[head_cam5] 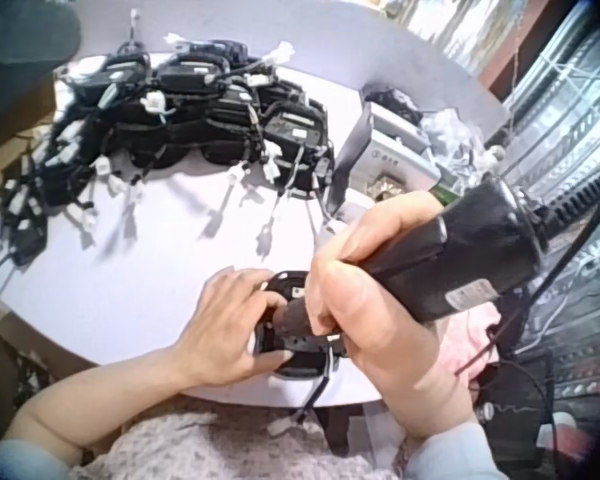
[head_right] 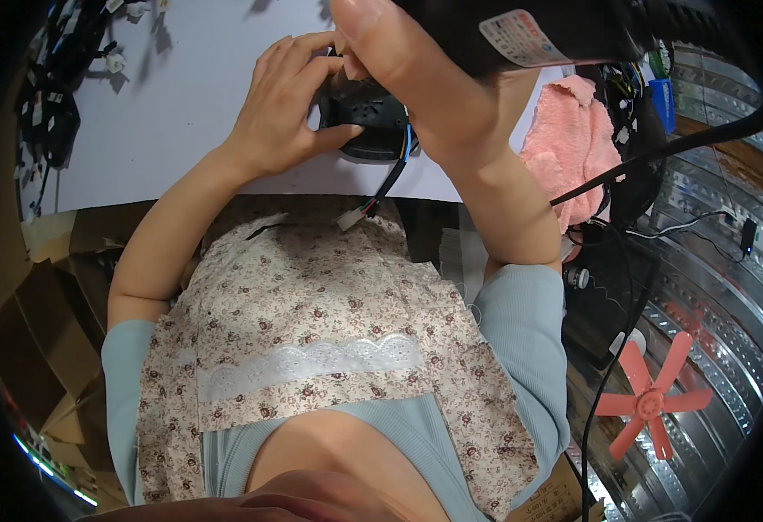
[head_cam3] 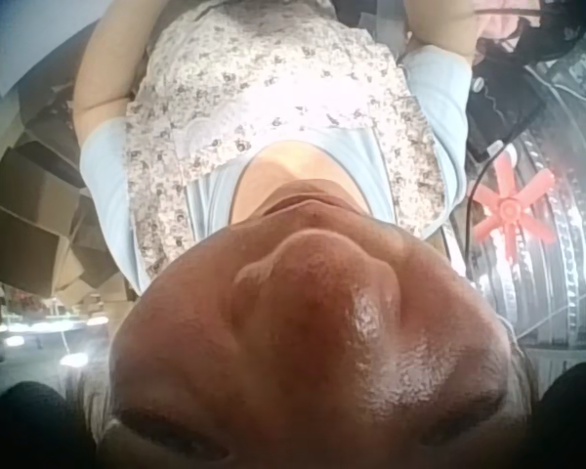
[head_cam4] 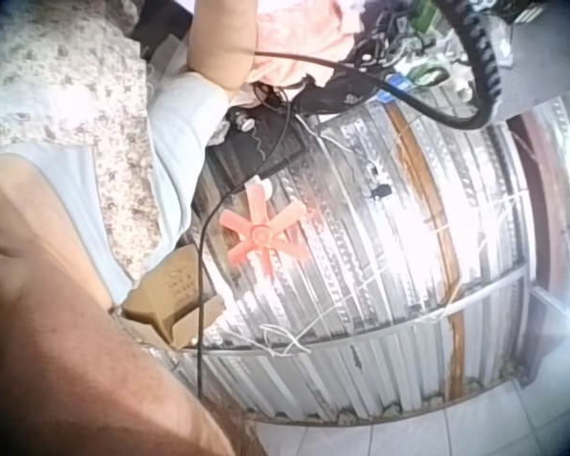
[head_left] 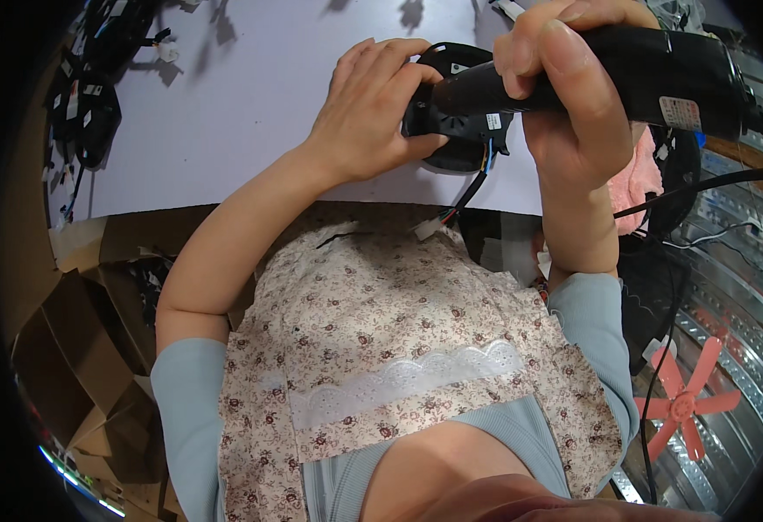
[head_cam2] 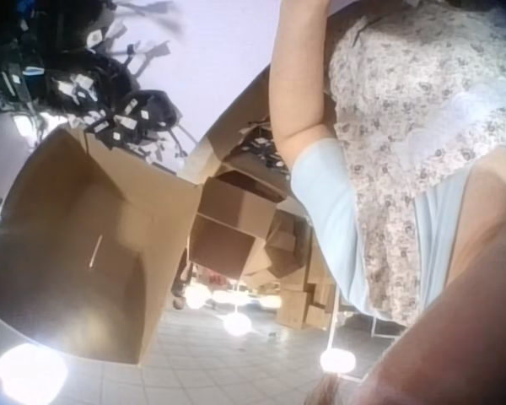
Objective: The person secures a plastic housing for a wiring harness assembly using an electric screwdriver.
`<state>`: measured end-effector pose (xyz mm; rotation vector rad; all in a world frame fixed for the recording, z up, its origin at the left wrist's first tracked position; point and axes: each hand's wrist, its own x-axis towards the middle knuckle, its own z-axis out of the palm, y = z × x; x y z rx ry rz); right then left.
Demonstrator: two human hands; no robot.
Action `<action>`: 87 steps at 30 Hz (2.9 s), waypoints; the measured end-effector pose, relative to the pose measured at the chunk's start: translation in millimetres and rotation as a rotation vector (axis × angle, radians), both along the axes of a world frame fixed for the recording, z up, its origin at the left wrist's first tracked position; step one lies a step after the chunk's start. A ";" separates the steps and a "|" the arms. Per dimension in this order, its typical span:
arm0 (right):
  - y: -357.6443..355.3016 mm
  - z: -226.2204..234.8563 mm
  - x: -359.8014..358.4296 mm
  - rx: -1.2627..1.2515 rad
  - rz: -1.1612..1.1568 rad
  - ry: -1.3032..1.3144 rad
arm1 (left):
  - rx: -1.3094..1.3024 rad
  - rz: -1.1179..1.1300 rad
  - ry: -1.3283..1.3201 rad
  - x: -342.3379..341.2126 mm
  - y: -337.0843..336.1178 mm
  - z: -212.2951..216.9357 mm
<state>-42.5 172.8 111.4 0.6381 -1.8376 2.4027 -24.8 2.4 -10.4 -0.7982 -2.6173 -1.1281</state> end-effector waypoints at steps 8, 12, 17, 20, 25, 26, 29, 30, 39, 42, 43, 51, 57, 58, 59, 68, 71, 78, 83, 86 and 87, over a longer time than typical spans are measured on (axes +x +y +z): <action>-0.3 1.2 2.0 0.020 -0.018 0.007 | 0.008 0.004 -0.016 1.1 1.0 0.8; -3.7 4.5 5.9 0.135 -0.077 0.033 | 0.005 0.008 -0.022 2.7 1.4 3.3; -1.2 -1.2 -2.1 0.160 -0.050 0.039 | 0.000 0.001 -0.055 3.4 1.5 4.7; 2.9 -3.5 -7.9 0.140 0.064 0.093 | -0.005 -0.012 -0.075 1.6 -0.4 4.4; 3.0 -6.9 -14.1 0.386 -0.002 0.217 | 0.013 0.005 -0.012 -1.1 -1.9 0.7; 5.6 -5.3 -11.9 0.362 0.005 0.237 | 0.012 0.006 -0.041 -0.2 -2.4 0.6; -9.5 -18.0 -12.4 0.277 0.070 0.131 | 0.099 -0.021 0.054 -3.4 -1.5 -6.1; -14.2 -15.5 -12.9 0.175 0.126 0.076 | 0.122 -0.026 0.121 -2.2 -4.4 -8.0; 103.6 15.5 -22.7 -0.506 0.273 0.103 | -0.139 1.084 0.122 212.9 -190.6 -5.4; 125.1 -3.6 -28.7 -0.483 0.170 0.063 | -0.083 1.645 0.204 339.7 -278.1 -62.3; 126.9 -12.3 -30.7 -0.465 0.107 0.034 | -0.091 1.798 0.202 381.1 -304.0 -76.8; 116.7 -24.8 -30.5 -0.489 0.055 -0.006 | -0.551 2.270 -0.087 403.8 -375.5 -79.1; 109.3 -24.5 -38.9 -0.441 0.017 0.007 | -0.134 1.080 0.159 120.0 -389.7 62.4; 101.1 -23.8 -39.5 -0.451 0.011 -0.006 | -0.152 1.016 0.088 79.4 -390.8 80.8; 96.6 -21.6 -39.1 -0.456 -0.001 -0.015 | -0.151 0.988 0.001 41.9 -391.2 95.0; 175.8 -63.5 -58.9 -0.395 0.125 -0.084 | -0.324 0.477 -0.750 -141.2 -463.9 87.3; 174.3 -77.5 -76.1 0.240 -0.410 0.591 | -0.307 0.473 -0.819 -144.3 -463.5 89.8; 74.2 -25.3 -86.9 0.741 -0.668 1.416 | -0.005 0.795 -0.856 -98.7 -481.1 106.7; 179.4 -68.1 -114.5 0.240 -0.337 0.449 | -0.208 0.836 -0.122 -92.0 -428.6 141.9; 158.2 -40.0 -77.1 -0.511 0.072 -0.084 | 0.054 0.938 -0.023 18.8 -363.5 228.5; 142.6 -30.1 -73.5 -0.647 0.260 -0.050 | 0.136 0.889 0.053 36.7 -329.9 238.0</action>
